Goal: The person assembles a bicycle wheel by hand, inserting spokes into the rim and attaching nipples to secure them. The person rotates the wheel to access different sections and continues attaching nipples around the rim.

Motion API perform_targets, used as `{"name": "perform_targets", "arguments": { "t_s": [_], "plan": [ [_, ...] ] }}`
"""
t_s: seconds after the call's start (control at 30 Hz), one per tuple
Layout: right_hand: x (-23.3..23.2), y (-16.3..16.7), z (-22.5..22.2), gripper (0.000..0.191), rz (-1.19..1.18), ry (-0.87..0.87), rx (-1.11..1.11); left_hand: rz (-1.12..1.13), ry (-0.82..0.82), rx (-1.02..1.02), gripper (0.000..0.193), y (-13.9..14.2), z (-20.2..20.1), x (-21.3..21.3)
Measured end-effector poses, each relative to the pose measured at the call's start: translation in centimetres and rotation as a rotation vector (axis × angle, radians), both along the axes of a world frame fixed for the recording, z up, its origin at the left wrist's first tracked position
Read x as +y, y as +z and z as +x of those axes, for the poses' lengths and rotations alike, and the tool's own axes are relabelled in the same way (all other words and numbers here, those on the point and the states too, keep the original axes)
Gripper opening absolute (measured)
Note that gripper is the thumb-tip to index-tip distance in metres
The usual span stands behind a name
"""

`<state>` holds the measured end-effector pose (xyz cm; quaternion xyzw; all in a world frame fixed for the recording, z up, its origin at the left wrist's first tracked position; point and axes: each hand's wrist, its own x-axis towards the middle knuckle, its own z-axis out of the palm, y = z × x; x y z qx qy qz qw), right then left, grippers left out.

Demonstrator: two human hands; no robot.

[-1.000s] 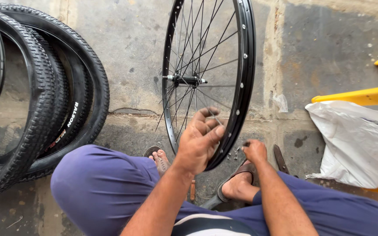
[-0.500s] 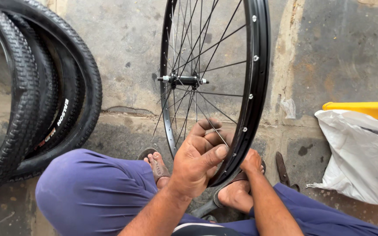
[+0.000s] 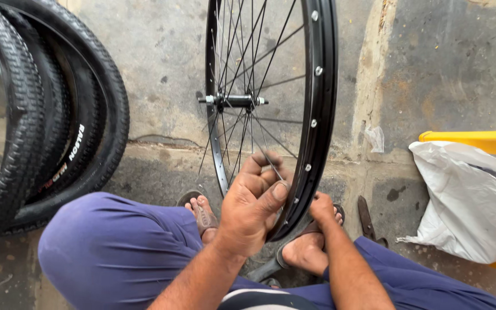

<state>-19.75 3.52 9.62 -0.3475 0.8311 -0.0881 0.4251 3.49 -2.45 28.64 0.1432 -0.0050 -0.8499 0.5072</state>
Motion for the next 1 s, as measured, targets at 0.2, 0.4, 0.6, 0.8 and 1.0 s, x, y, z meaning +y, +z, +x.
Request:
{"name": "perform_targets", "arguments": {
  "t_s": [0.2,0.4,0.6,0.8,1.0],
  "plan": [
    [-0.3,-0.3,-0.6,0.025,-0.138,-0.376,-0.648,0.000,0.003,-0.021,0.050,-0.3,-0.1,0.2],
    [-0.5,0.8,1.6,0.035,0.045,0.475,0.184,0.017,-0.007,-0.012,0.053,-0.7,-0.1,0.5],
    [0.1,0.8,2.2,0.035,0.074,0.678,0.253,0.020,0.020,-0.033,0.053,-0.7,0.0,0.4],
    [-0.2,-1.0,0.1,0.032,-0.145,0.146,-0.190,0.005,0.017,-0.042,0.051,-0.4,0.1,0.2],
    [-0.9,-1.1,0.7,0.033,-0.166,-0.328,-0.718,-0.005,0.010,0.014,0.053,-0.3,0.1,0.3]
  ]
}}
